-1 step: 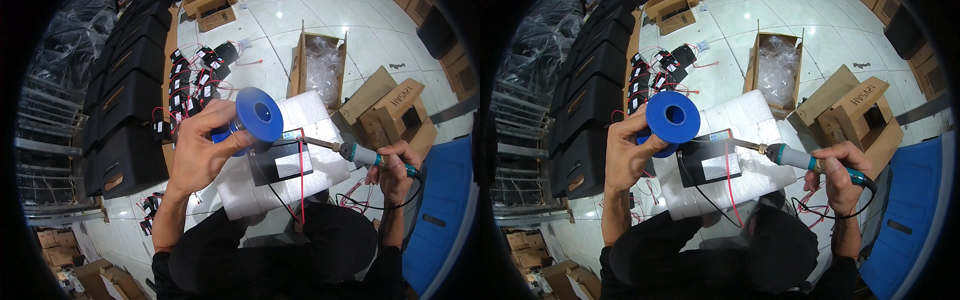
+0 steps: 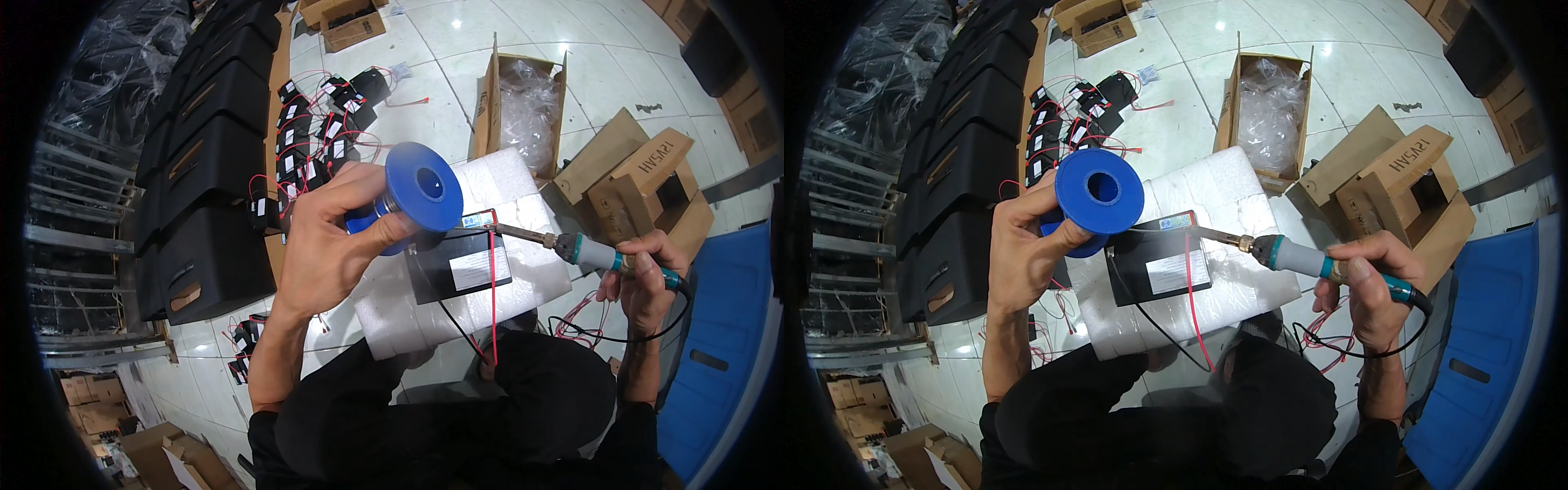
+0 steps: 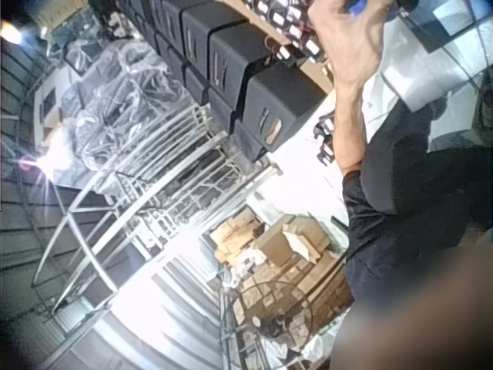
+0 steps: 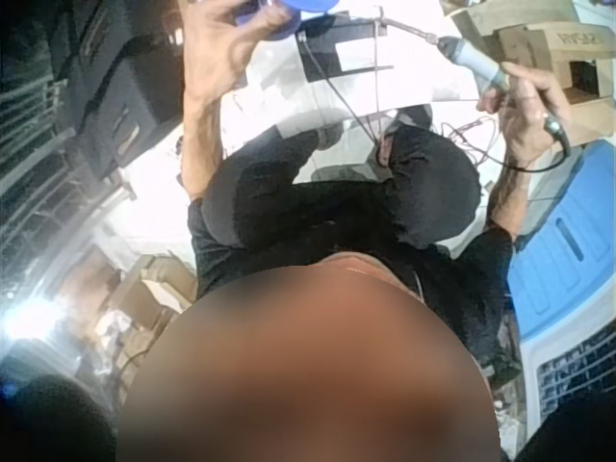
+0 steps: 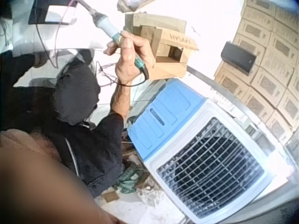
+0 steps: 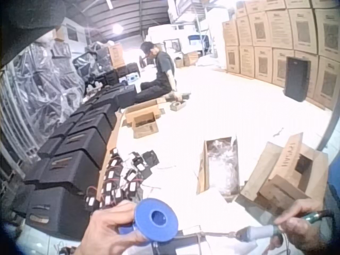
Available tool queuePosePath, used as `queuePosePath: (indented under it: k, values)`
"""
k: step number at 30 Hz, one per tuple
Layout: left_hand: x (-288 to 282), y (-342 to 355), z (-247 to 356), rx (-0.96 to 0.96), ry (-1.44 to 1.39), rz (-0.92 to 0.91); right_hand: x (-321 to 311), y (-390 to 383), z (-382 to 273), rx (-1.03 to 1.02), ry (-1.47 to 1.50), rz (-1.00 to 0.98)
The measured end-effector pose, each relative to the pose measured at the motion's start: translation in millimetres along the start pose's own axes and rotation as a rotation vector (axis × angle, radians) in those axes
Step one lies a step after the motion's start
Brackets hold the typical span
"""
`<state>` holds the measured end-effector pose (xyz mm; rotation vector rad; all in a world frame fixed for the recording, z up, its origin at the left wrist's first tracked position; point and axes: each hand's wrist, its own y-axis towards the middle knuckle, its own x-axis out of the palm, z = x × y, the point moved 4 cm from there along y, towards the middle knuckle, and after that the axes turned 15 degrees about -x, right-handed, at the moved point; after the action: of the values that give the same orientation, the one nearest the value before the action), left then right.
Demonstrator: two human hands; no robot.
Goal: The person sits on the floor and uses a soldering iron and solder wire to attach red and black wires to the terminals of small black battery packs. They handle each pack one at a time, solder the connections, and place the finished units into a cardboard box.
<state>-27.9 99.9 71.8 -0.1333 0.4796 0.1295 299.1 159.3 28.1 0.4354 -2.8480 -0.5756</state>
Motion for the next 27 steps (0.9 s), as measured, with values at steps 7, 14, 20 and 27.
queuePosePath:
  k: [7,14,20,27]
  values:
    - [-1,5,3,0.03,-0.001,-0.004,2,7,-1,-0.047,-0.024,-0.03]
    - [0,4,4,0.016,-0.006,0.002,1,11,-7,-0.067,-0.053,-0.107]
    - [1,4,4,0.089,-0.002,0.005,2,17,-15,-0.095,-0.124,-0.176]
    - [-1,3,1,0.109,-0.006,0.011,3,19,-17,-0.095,-0.14,-0.188]
